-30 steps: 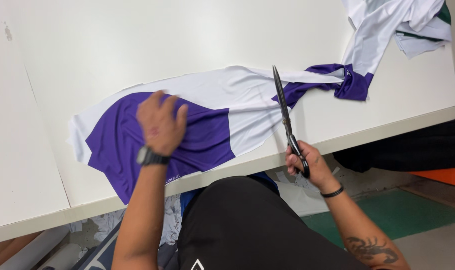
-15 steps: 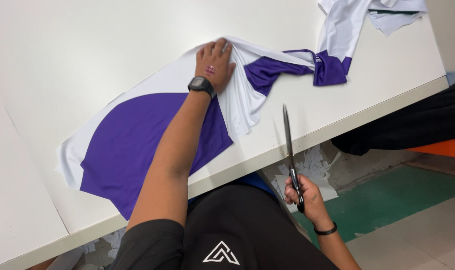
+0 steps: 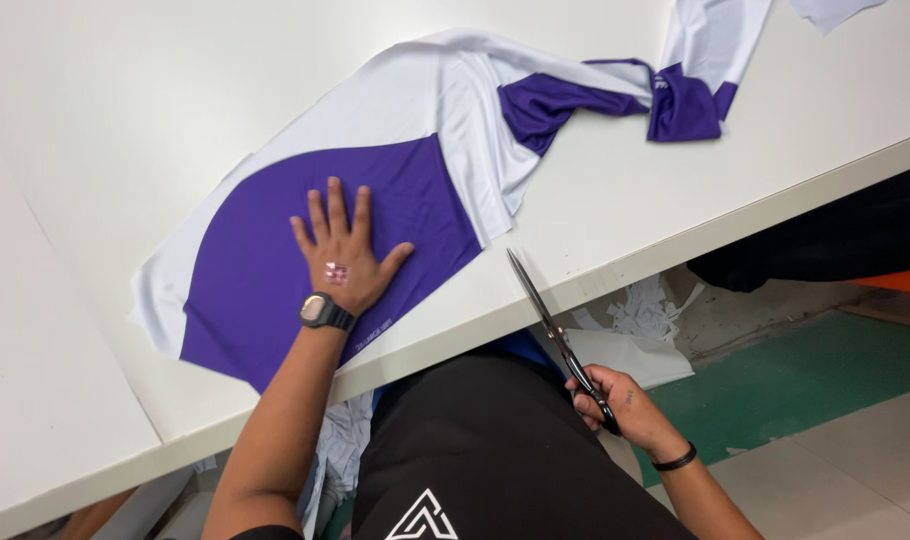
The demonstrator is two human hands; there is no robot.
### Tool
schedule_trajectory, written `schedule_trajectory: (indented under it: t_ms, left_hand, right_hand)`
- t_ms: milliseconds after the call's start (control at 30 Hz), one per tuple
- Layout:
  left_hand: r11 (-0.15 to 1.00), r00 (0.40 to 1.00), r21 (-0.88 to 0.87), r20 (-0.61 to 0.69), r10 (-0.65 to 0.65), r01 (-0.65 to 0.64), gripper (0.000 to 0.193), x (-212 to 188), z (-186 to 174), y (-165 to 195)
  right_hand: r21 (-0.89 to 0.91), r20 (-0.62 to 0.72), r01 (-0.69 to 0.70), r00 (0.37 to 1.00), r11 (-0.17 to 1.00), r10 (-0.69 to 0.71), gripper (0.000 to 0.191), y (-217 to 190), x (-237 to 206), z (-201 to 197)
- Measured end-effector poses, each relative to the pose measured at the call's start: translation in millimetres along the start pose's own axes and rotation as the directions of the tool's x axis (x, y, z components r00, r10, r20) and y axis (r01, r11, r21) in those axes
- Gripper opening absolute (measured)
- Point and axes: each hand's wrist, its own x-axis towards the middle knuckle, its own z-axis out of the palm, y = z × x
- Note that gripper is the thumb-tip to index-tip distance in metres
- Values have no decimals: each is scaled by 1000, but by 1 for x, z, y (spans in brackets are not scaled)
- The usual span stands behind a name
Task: The person uses shears to cut a white and purple t-shirt on a white table. They smooth the fabric, align the edges, and cut along the color boundary to separate the purple section from the white. The cut pieces are set aside on the table.
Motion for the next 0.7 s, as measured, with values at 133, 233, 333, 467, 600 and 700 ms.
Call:
schedule_trajectory:
  t_ms: [133,233,333,467,600,700]
  left_hand:
    - [1000,1000,8,25,-13,13,106,-28,2,-40]
    - [999,1000,-30,22,14,-14,108,-35,3,-49]
    - [997,1000,-71,9,-26,26,105,-38,-1,-62]
    - [992,993,-50,42,-111,113,105,-36,-9,-93]
    - [998,996,-34,74,-53,55,107,-37,-15,-106]
    - [997,997,-47,63,-54,57,108,-39,-24,-97]
  right_hand:
    - [-49,14,-8,1000,999,8,37,-4,-7,26]
    - [-29,27,18,999,999,-17,42,-7,-14,43]
    - [-23,21,41,999,999,-41,45,-9,-16,56]
    - [-29,24,58,998,998,-57,45,-7,-19,66]
    - [15,53,96,994,995,-97,47,-2,-20,68]
    - [23,47,103,993,994,-104,49,1,-16,72]
